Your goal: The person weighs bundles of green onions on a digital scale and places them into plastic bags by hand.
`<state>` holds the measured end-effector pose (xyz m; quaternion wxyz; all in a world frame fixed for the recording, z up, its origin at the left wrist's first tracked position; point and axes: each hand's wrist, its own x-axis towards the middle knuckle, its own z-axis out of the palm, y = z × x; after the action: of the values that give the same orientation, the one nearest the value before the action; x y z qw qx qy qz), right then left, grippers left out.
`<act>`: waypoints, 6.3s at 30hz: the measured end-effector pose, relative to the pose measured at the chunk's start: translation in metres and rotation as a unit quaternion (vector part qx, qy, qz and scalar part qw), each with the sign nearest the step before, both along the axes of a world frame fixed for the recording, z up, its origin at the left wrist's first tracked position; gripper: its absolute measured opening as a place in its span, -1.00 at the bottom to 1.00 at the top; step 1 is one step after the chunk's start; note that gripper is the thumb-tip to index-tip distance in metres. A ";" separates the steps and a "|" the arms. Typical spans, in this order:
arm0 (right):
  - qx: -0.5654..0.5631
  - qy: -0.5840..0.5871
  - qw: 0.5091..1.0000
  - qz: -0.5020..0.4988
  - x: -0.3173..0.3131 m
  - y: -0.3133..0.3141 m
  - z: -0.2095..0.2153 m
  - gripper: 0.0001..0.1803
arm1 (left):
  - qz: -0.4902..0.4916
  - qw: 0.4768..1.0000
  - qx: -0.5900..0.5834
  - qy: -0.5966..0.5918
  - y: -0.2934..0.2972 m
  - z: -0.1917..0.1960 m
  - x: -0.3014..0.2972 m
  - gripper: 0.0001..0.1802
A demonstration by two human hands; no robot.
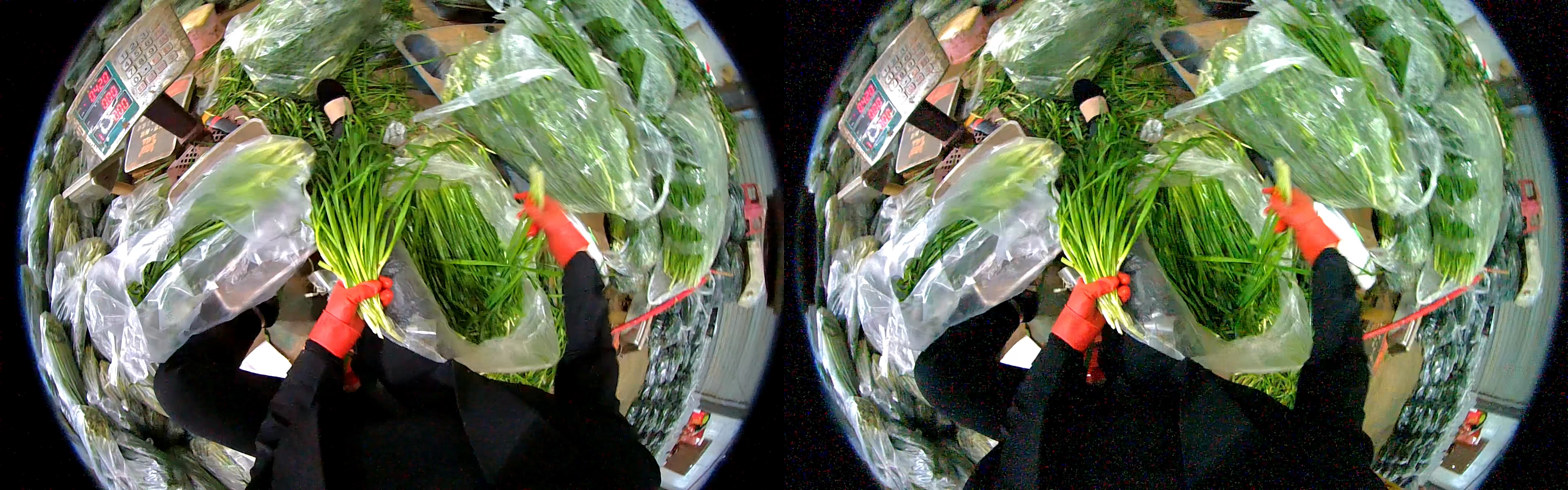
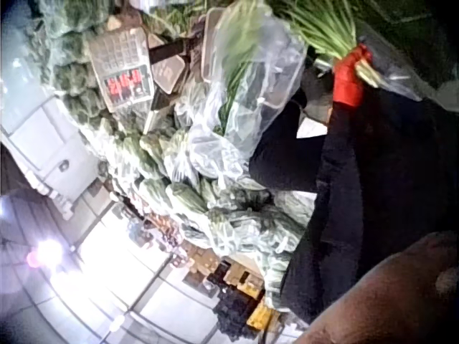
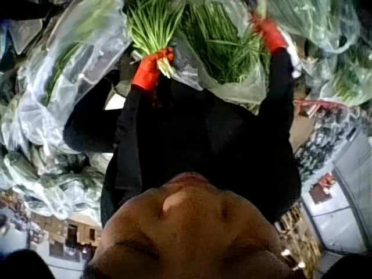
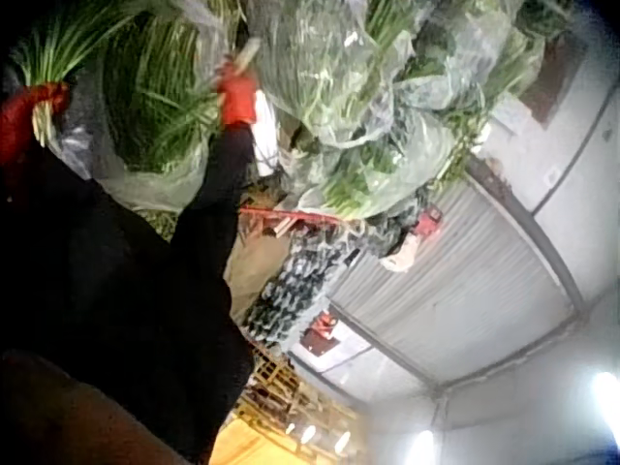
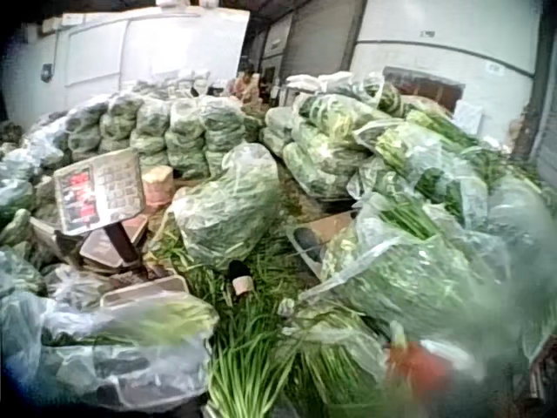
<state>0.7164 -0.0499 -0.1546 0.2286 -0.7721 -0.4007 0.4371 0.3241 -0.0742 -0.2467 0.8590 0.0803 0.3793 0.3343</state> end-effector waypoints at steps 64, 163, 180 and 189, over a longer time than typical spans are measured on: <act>0.098 0.771 0.606 -0.169 -0.221 -0.017 -0.019 -0.49 | -0.120 0.680 0.627 0.360 -0.040 0.139 -0.073 -0.32; 0.068 0.690 0.713 0.101 -0.264 0.046 0.065 -0.78 | -0.225 0.545 0.596 0.545 -0.049 0.111 -0.105 -0.69; 0.243 0.336 0.763 0.496 -0.477 -0.001 0.075 -0.55 | 0.239 0.542 0.454 0.666 0.094 -0.059 -0.233 -0.60; 0.532 0.028 0.627 0.568 -0.525 0.111 -0.015 -0.46 | 0.030 0.274 0.507 0.817 0.111 0.057 -0.357 -0.59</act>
<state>0.1911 0.0611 -0.1700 0.3173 -0.1225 -0.9160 0.2126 -0.0329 0.0373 -0.1896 -0.1253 0.7192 0.6382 0.2444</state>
